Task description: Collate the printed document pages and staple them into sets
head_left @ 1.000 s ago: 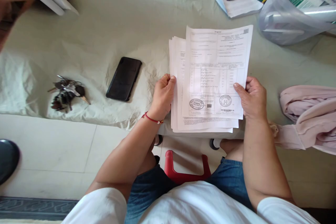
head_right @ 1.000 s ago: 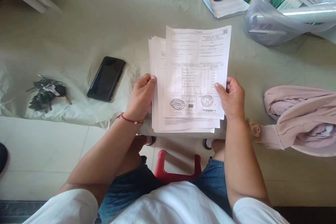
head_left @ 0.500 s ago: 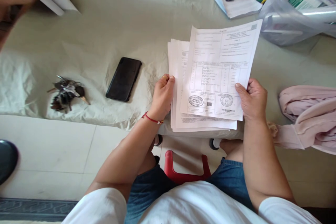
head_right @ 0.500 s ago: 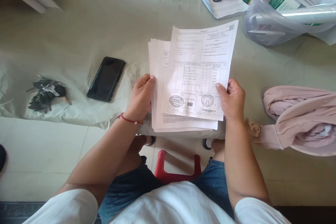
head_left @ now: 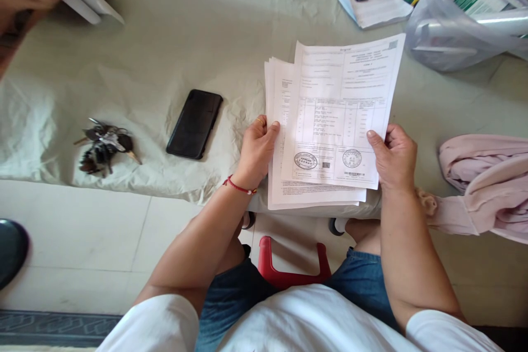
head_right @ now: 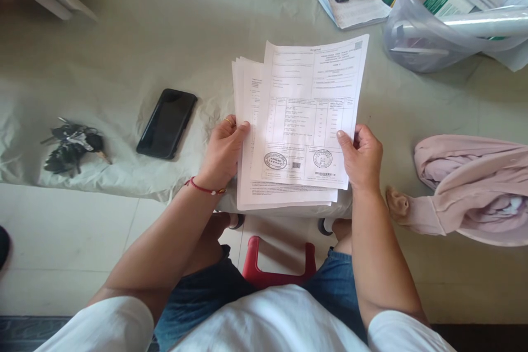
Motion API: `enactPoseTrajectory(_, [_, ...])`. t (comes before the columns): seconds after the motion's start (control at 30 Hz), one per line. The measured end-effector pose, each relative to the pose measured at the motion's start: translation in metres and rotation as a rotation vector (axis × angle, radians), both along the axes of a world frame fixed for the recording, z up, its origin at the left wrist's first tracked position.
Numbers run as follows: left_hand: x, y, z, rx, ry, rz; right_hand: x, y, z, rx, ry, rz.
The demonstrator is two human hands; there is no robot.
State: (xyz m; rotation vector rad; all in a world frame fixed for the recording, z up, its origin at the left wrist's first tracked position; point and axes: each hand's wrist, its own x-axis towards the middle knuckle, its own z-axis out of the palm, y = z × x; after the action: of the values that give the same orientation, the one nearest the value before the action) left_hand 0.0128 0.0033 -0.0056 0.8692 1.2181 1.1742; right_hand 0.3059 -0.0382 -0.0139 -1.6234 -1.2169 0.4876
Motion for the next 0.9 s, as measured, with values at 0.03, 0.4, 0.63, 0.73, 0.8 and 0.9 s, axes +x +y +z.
enactPoseTrajectory(0.03, [0.0, 0.0, 0.0, -0.004, 0.001, 0.001, 0.003, 0.0, 0.001, -0.004, -0.036, -0.016])
enactPoseTrajectory(0.4, [0.002, -0.001, 0.01, -0.057, 0.014, 0.01, 0.008, -0.006, 0.016, -0.033, 0.034, 0.085])
enactPoseTrajectory(0.63, [0.0, -0.001, 0.005, -0.037, -0.008, 0.004, -0.008, -0.008, 0.017, -0.079, 0.019, 0.136])
enactPoseTrajectory(0.73, [0.0, -0.001, 0.003, -0.009, -0.016, 0.017, -0.013, -0.008, 0.017, -0.098, 0.023, 0.139])
enactPoseTrajectory(0.8, [-0.001, -0.002, 0.004, 0.001, -0.013, 0.014, -0.016, -0.009, 0.016, -0.114, 0.023, 0.142])
enactPoseTrajectory(0.9, [-0.001, -0.001, 0.005, -0.006, -0.016, -0.021, -0.021, -0.012, 0.015, -0.145, 0.012, 0.145])
